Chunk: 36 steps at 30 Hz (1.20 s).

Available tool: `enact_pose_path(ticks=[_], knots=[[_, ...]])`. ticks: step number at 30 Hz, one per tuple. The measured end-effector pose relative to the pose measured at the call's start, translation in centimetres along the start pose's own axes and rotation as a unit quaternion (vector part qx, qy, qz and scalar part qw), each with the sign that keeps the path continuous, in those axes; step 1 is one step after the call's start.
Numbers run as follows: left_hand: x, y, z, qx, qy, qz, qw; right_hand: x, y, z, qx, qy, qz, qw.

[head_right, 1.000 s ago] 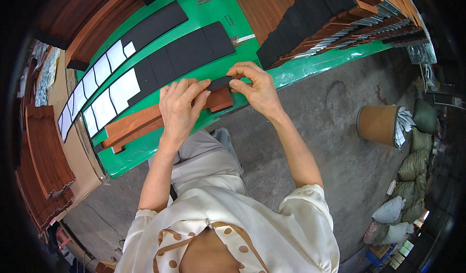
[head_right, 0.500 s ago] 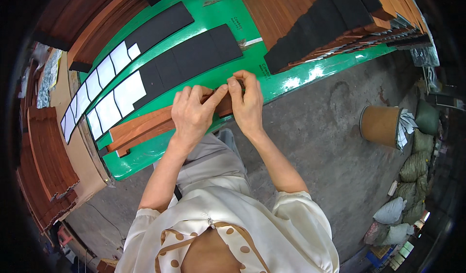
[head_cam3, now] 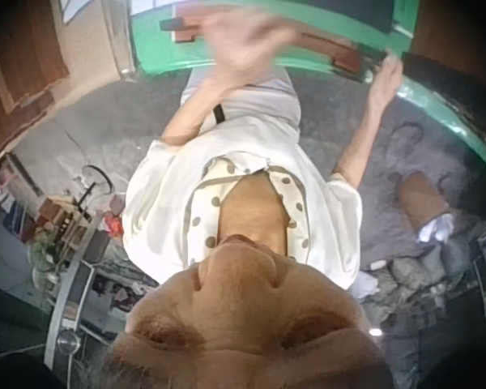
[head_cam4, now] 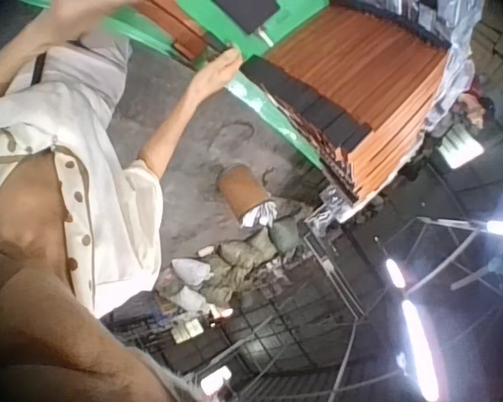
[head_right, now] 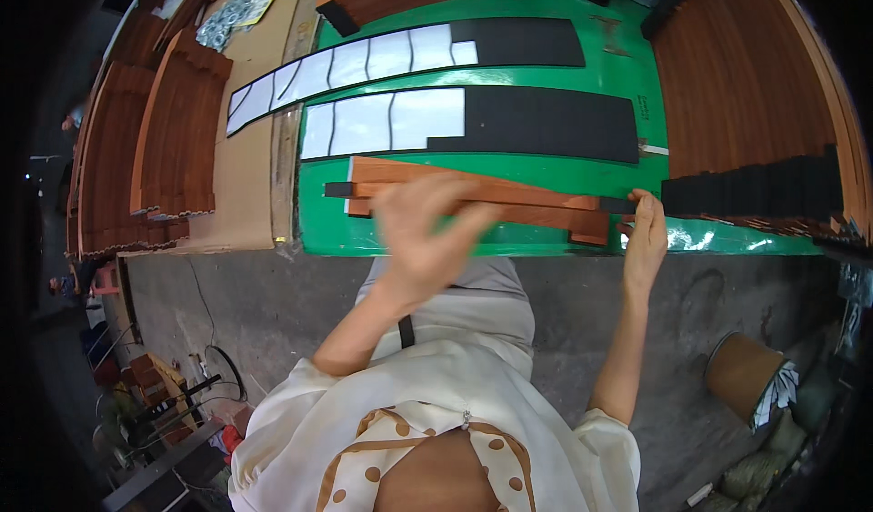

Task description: Applying black foam tape or cushioning to wooden furniture components.

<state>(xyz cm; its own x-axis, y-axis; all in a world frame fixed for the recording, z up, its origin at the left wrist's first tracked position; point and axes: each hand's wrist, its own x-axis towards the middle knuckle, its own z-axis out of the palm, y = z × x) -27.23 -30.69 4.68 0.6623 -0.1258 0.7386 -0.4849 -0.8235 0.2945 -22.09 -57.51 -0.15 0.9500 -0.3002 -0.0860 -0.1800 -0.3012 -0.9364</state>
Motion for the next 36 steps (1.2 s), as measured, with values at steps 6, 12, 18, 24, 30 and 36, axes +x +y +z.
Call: enact_pose_path(ticks=[6, 12, 18, 24, 30, 36], knots=[[-4.6, -7.3, -7.7, 0.007, -0.025, -0.406, 0.914, 0.2, -0.7, -0.3, -0.100, -0.043, 0.004, 0.994], [-7.3, -8.9, -7.4, -0.190, -0.022, -0.462, 0.866, -2.1, 0.1, -0.4, 0.098, -0.003, -0.016, 0.995], [-8.5, -11.9, -6.5, -0.119, -0.077, -0.424, 0.895, -3.4, 2.0, 1.3, 0.074, -0.006, -0.021, 0.997], [-9.3, -11.4, -5.8, -0.108, -0.100, -0.431, 0.890, -2.8, 3.2, 1.0, -0.132, -0.037, -0.037, 0.990], [-10.4, -9.4, -8.9, -0.126, -0.102, -0.429, 0.889, 0.1, 3.2, 2.8, -0.023, -0.074, -0.050, 0.996], [-5.3, -18.4, -21.6, 0.286, 0.009, -0.191, 0.939, 1.2, 1.1, 4.8, -0.097, -0.035, -0.154, 0.983]])
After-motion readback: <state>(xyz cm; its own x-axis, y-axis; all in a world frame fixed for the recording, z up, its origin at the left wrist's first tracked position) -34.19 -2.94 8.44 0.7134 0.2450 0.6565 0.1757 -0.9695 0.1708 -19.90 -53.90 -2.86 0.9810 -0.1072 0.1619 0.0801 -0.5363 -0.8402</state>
